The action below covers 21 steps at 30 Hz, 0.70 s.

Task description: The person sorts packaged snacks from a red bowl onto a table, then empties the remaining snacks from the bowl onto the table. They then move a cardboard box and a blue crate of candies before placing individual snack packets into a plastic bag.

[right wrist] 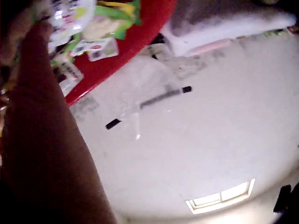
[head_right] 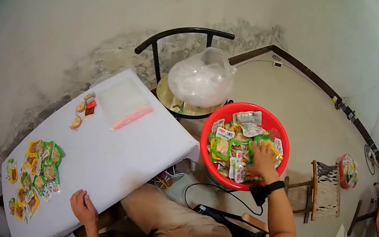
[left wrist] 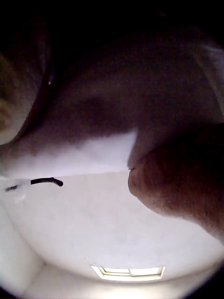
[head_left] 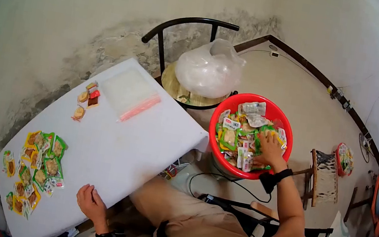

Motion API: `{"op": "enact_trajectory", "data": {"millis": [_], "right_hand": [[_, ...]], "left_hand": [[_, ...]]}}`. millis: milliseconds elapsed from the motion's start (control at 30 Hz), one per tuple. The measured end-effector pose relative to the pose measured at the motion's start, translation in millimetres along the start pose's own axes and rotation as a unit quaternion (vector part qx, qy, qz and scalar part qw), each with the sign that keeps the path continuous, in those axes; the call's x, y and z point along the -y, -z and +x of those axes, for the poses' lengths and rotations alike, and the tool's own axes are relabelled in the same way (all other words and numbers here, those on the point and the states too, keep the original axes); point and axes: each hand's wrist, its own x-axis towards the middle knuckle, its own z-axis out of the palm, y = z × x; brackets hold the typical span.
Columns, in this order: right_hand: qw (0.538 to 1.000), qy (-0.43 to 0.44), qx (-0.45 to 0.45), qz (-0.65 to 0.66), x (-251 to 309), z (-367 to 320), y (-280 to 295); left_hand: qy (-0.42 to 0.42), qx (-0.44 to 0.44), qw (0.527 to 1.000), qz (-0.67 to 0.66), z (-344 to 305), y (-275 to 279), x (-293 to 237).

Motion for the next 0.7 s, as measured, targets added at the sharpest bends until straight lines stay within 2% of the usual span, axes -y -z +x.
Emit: {"op": "enact_trajectory", "data": {"millis": [67, 100, 167, 200, 267, 300, 367, 400, 433, 500, 533, 567, 633, 667, 700], "right_hand": [[0.994, -0.054, -0.014, -0.093, -26, -1, -17], [0.994, -0.055, -0.013, -0.092, -27, -3, -12], [0.995, -0.063, 0.061, -0.05, -28, -8, -2], [0.995, -0.064, 0.064, -0.049, -34, -5, -10], [0.998, -0.059, -0.036, 0.014, -48, 8, -35], [0.998, -0.058, -0.034, 0.016, -52, 12, -42], [0.989, -0.009, -0.071, 0.131, -61, 21, -52], [0.987, 0.001, -0.091, 0.129, -59, 23, -50], [0.988, 0.0, -0.09, 0.129, -57, 25, -48], [0.975, 0.047, -0.079, 0.202, -54, 28, -42], [0.972, 0.089, -0.061, 0.207, -53, 29, -42], [0.972, 0.089, -0.06, 0.207, -56, 32, -45], [0.949, 0.107, -0.096, 0.281, -56, 40, -48], [0.966, 0.054, -0.1, 0.232, -57, 44, -48], [0.966, 0.056, -0.099, 0.232, -57, 51, -48]], "left_hand": [[-0.007, 0.0, 1.0, 0.006, -1, -1, 1], [-0.011, -0.004, 1.0, 0.012, -2, -1, 2], [-0.013, -0.005, 1.0, 0.012, -2, -2, 2], [-0.014, -0.007, 1.0, 0.011, -3, -2, 2], [-0.017, -0.007, 1.0, 0.014, -3, -2, 1], [-0.019, -0.008, 1.0, 0.016, -2, -2, 1], [-0.021, -0.007, 1.0, 0.019, -2, -1, 2], [-0.022, -0.008, 1.0, 0.02, -2, -2, 2], [-0.023, -0.008, 1.0, 0.02, -1, -2, 2], [-0.031, -0.017, 0.999, 0.026, -1, -2, 2], [-0.031, -0.016, 0.999, 0.026, -1, -3, 2], [-0.032, -0.016, 0.999, 0.025, -2, -4, 3], [-0.031, -0.015, 0.999, 0.026, -2, -3, 4], [-0.03, -0.017, 0.999, 0.022, -2, -2, 4], [-0.03, -0.019, 0.999, 0.017, -1, -2, 3]]}}
